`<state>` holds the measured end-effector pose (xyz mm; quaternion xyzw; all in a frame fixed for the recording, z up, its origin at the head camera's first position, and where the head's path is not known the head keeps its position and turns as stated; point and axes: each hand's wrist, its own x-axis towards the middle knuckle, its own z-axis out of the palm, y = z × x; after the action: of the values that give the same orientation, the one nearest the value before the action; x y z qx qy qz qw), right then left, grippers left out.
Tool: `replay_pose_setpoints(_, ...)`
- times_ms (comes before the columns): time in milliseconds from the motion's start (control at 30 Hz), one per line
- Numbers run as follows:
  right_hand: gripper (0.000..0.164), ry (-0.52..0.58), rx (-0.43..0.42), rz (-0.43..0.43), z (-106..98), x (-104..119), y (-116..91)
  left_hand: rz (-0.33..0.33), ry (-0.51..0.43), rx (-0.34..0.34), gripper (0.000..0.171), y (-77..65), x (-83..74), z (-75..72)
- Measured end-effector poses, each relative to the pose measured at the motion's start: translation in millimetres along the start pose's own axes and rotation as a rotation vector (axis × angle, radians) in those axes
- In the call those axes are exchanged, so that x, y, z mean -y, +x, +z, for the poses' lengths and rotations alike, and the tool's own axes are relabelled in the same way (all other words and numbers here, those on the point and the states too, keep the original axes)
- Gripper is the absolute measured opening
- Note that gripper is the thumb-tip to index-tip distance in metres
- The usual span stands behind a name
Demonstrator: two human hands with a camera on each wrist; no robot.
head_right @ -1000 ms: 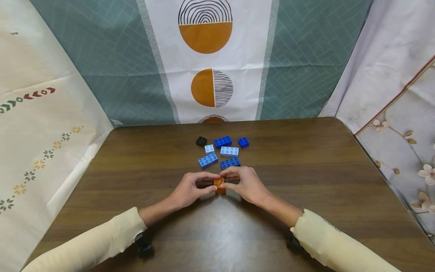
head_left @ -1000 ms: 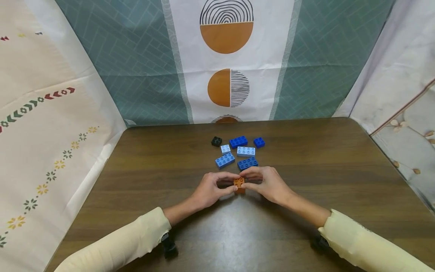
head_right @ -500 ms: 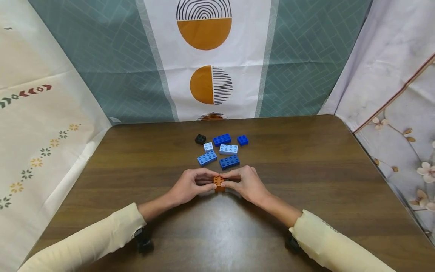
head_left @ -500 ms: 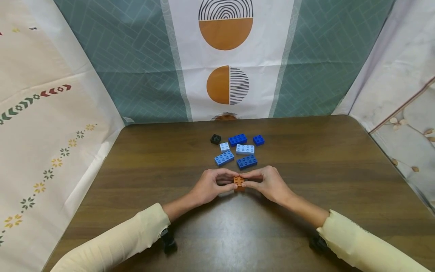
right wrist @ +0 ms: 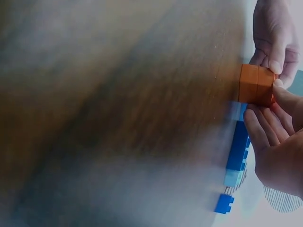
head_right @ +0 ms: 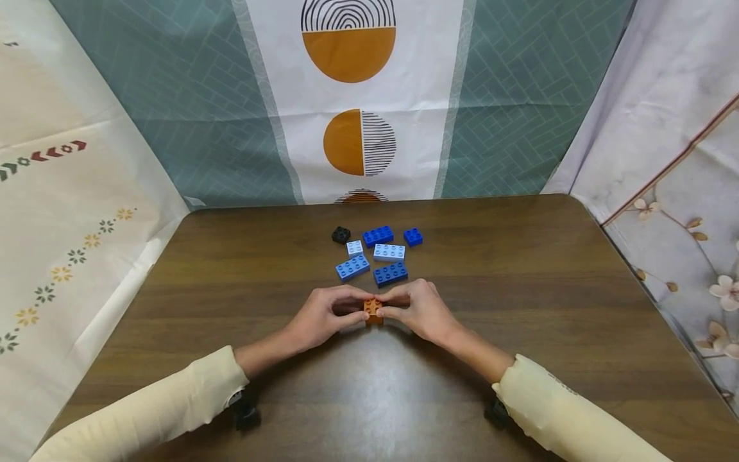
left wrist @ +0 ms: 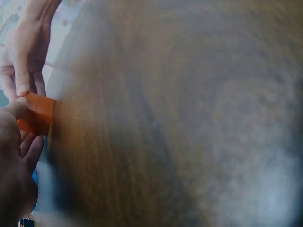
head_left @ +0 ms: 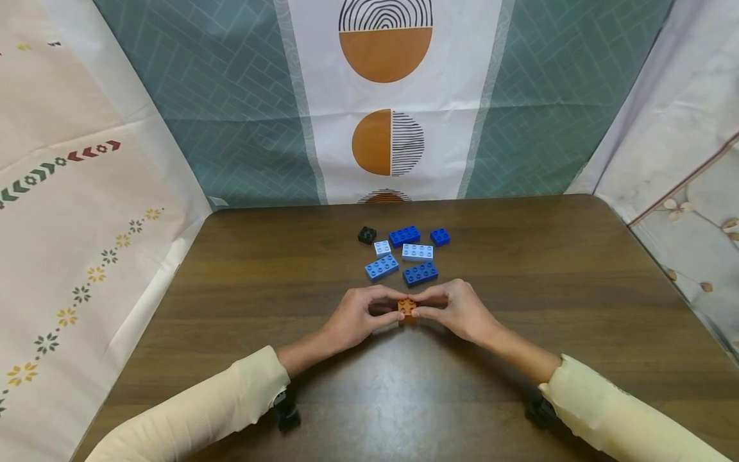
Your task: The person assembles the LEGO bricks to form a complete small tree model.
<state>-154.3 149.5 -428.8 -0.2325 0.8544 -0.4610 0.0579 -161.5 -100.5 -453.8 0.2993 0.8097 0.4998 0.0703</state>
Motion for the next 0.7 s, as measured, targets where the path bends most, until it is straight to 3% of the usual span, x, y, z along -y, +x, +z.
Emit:
replay_pose_setpoints(167, 0.023, 0.012, 0.014, 0.009, -0.7, 0.2, 0.8, 0.020, 0.086, -0.020, 0.034, -0.3, 0.2, 0.6)
replay_pose_setpoints(433, 0.022, 0.011, 0.036, 0.011, -3.4, 1.5, 2.3, 0.013, 0.083, -0.028, 0.035, 0.4, 0.3, 2.3)
replay_pose_setpoints(700, 0.022, 0.022, 0.058, 0.022, -3.0, 3.0, 3.4, 0.012, 0.078, 0.051, 0.035, 4.5, -1.2, -6.7)
